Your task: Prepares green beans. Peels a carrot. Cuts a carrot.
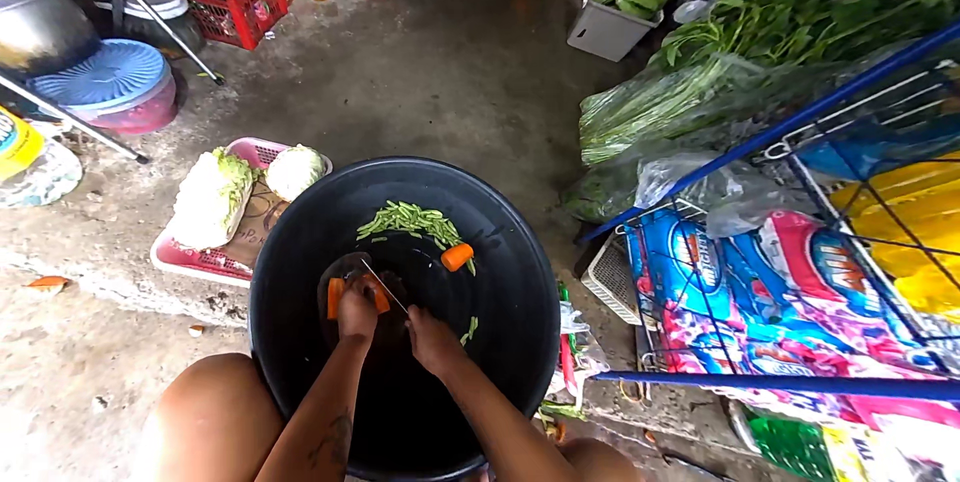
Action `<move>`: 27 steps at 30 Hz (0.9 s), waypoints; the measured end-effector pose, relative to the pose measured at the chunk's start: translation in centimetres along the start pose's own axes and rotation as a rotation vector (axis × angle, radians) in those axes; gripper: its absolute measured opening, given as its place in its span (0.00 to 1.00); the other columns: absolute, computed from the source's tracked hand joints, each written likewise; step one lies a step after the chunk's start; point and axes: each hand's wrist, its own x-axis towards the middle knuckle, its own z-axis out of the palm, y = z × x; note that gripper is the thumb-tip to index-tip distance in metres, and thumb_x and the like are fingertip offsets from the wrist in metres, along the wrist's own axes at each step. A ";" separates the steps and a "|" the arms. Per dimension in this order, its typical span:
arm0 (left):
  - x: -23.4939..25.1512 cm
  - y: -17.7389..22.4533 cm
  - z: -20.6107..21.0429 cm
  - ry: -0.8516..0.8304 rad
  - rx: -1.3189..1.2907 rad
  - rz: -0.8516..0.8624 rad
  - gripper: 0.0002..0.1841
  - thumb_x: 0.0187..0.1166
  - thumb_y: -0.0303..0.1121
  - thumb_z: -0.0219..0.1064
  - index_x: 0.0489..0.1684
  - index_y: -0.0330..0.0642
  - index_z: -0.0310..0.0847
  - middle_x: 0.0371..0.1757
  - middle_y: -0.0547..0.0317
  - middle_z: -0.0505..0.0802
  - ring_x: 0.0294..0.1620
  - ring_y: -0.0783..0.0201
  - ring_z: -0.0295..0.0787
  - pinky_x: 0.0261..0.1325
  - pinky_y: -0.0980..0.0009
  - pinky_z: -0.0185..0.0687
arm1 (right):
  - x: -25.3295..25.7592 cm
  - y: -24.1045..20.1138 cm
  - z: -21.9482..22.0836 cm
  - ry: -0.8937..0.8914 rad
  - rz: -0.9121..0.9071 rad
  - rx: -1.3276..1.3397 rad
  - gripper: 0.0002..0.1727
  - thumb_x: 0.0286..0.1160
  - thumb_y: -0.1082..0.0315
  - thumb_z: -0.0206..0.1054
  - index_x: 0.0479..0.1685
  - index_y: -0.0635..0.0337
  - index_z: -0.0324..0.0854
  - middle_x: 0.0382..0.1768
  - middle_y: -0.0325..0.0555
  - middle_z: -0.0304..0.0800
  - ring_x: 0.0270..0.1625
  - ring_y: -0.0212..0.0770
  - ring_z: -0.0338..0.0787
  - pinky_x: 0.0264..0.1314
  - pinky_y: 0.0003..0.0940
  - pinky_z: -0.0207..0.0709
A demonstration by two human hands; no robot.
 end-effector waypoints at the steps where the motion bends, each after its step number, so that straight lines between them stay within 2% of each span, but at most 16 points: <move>1: 0.1 0.1 0.0 0.002 -0.002 -0.003 0.09 0.84 0.26 0.64 0.54 0.35 0.88 0.64 0.44 0.90 0.67 0.52 0.88 0.75 0.56 0.80 | -0.3 0.0 -0.1 -0.004 0.013 -0.025 0.22 0.97 0.56 0.44 0.80 0.55 0.68 0.73 0.61 0.80 0.65 0.61 0.90 0.66 0.57 0.84; 7: 0.0 0.2 -0.2 0.003 -0.001 -0.010 0.09 0.84 0.26 0.63 0.53 0.34 0.89 0.63 0.43 0.91 0.67 0.50 0.88 0.75 0.54 0.79 | -1.1 0.0 -0.3 -0.045 0.041 -0.096 0.24 0.98 0.56 0.42 0.83 0.54 0.65 0.75 0.63 0.78 0.63 0.64 0.91 0.63 0.61 0.85; 14: 0.1 0.2 0.3 -0.008 0.025 -0.024 0.09 0.84 0.26 0.64 0.53 0.35 0.89 0.65 0.44 0.90 0.68 0.51 0.87 0.75 0.55 0.80 | 1.9 0.4 -0.2 -0.064 0.021 0.060 0.26 0.98 0.56 0.44 0.88 0.57 0.61 0.69 0.65 0.84 0.70 0.62 0.87 0.72 0.60 0.79; 15: 0.0 0.1 0.3 -0.010 0.023 -0.029 0.09 0.84 0.26 0.64 0.54 0.35 0.88 0.65 0.43 0.90 0.68 0.51 0.87 0.75 0.55 0.79 | 2.2 1.1 -0.2 -0.068 0.004 0.122 0.27 0.98 0.56 0.45 0.87 0.59 0.61 0.66 0.66 0.85 0.67 0.62 0.89 0.70 0.59 0.81; 17: -0.2 0.0 0.1 -0.007 0.020 -0.031 0.09 0.85 0.27 0.64 0.54 0.34 0.88 0.64 0.42 0.90 0.68 0.50 0.87 0.76 0.54 0.79 | 2.4 2.5 0.0 -0.045 -0.033 0.259 0.26 0.98 0.55 0.46 0.84 0.63 0.62 0.56 0.66 0.87 0.52 0.60 0.93 0.58 0.56 0.85; 18: -0.2 0.1 0.1 -0.005 0.015 -0.028 0.09 0.85 0.26 0.64 0.53 0.33 0.88 0.63 0.42 0.90 0.67 0.50 0.87 0.75 0.55 0.79 | 2.2 2.7 0.1 -0.026 -0.048 0.259 0.26 0.98 0.56 0.46 0.82 0.64 0.64 0.56 0.65 0.87 0.53 0.59 0.93 0.59 0.56 0.85; 19: -0.2 0.1 0.1 -0.001 0.009 -0.024 0.09 0.85 0.26 0.64 0.53 0.33 0.88 0.63 0.42 0.90 0.67 0.50 0.88 0.75 0.55 0.80 | 1.8 2.4 -0.2 -0.011 -0.059 0.211 0.25 0.97 0.57 0.46 0.81 0.64 0.66 0.59 0.65 0.88 0.61 0.60 0.91 0.67 0.56 0.82; 21: -0.2 -0.2 0.2 -0.002 0.001 -0.020 0.08 0.84 0.26 0.64 0.53 0.34 0.87 0.62 0.43 0.90 0.65 0.51 0.88 0.73 0.56 0.80 | 1.0 1.4 -0.3 -0.005 -0.072 0.090 0.22 0.97 0.57 0.46 0.77 0.62 0.69 0.64 0.63 0.86 0.67 0.59 0.89 0.70 0.57 0.81; 24: -0.2 -0.3 0.3 0.010 -0.009 -0.014 0.08 0.84 0.25 0.64 0.52 0.34 0.88 0.61 0.43 0.90 0.65 0.51 0.88 0.73 0.56 0.81 | 0.1 0.4 -0.7 -0.027 -0.034 -0.032 0.23 0.98 0.56 0.44 0.80 0.57 0.68 0.71 0.61 0.83 0.67 0.60 0.90 0.68 0.58 0.83; 27: -0.2 -0.2 0.2 0.012 -0.010 -0.015 0.08 0.84 0.25 0.64 0.52 0.34 0.88 0.61 0.43 0.91 0.65 0.51 0.88 0.73 0.56 0.80 | -0.3 -0.1 -0.7 -0.036 0.001 -0.067 0.23 0.98 0.55 0.43 0.81 0.56 0.68 0.72 0.61 0.82 0.66 0.62 0.90 0.66 0.59 0.83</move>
